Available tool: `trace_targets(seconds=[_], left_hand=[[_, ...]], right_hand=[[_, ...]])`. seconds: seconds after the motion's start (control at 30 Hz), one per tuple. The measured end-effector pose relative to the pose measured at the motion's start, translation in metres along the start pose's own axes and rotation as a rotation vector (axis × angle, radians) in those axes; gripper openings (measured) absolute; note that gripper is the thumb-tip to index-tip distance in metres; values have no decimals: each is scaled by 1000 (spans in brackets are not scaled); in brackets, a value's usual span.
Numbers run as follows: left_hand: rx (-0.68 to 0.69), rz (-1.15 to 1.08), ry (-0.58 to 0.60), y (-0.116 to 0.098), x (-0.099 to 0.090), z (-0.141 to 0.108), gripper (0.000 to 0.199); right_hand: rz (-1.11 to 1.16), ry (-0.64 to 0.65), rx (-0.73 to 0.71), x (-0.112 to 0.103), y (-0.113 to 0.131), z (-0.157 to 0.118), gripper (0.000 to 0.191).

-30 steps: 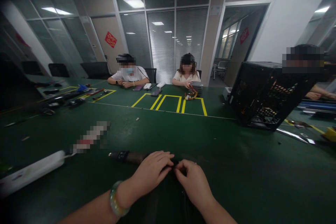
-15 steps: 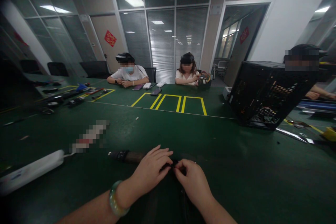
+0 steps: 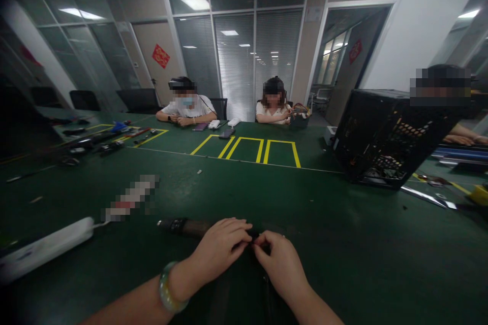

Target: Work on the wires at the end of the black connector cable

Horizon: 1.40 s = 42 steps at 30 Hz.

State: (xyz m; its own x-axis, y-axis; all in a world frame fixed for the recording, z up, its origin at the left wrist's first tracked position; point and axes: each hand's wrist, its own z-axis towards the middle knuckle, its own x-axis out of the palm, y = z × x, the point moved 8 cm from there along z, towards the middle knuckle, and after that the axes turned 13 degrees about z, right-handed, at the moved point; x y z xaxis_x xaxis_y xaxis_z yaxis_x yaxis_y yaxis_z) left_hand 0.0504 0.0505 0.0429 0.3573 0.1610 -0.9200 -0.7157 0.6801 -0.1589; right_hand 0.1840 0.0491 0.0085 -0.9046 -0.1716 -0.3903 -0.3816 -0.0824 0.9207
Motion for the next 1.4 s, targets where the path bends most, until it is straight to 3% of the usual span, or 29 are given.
trace_targets(seconds=[0.27, 0.8, 1.13, 1.4], left_hand=[[-22, -15, -9, -3, -7, 1, 18], [-51, -6, -4, -2, 1, 2, 10], [-39, 46, 26, -6, -6, 1, 8], [-4, 60, 9, -8, -14, -5, 16]], right_hand=[[-9, 1, 13, -1, 2, 0, 13], [-46, -14, -15, 1, -2, 0, 13], [-74, 26, 16, 2, -4, -1, 20], [-66, 48, 28, 2, -2, -6, 24]])
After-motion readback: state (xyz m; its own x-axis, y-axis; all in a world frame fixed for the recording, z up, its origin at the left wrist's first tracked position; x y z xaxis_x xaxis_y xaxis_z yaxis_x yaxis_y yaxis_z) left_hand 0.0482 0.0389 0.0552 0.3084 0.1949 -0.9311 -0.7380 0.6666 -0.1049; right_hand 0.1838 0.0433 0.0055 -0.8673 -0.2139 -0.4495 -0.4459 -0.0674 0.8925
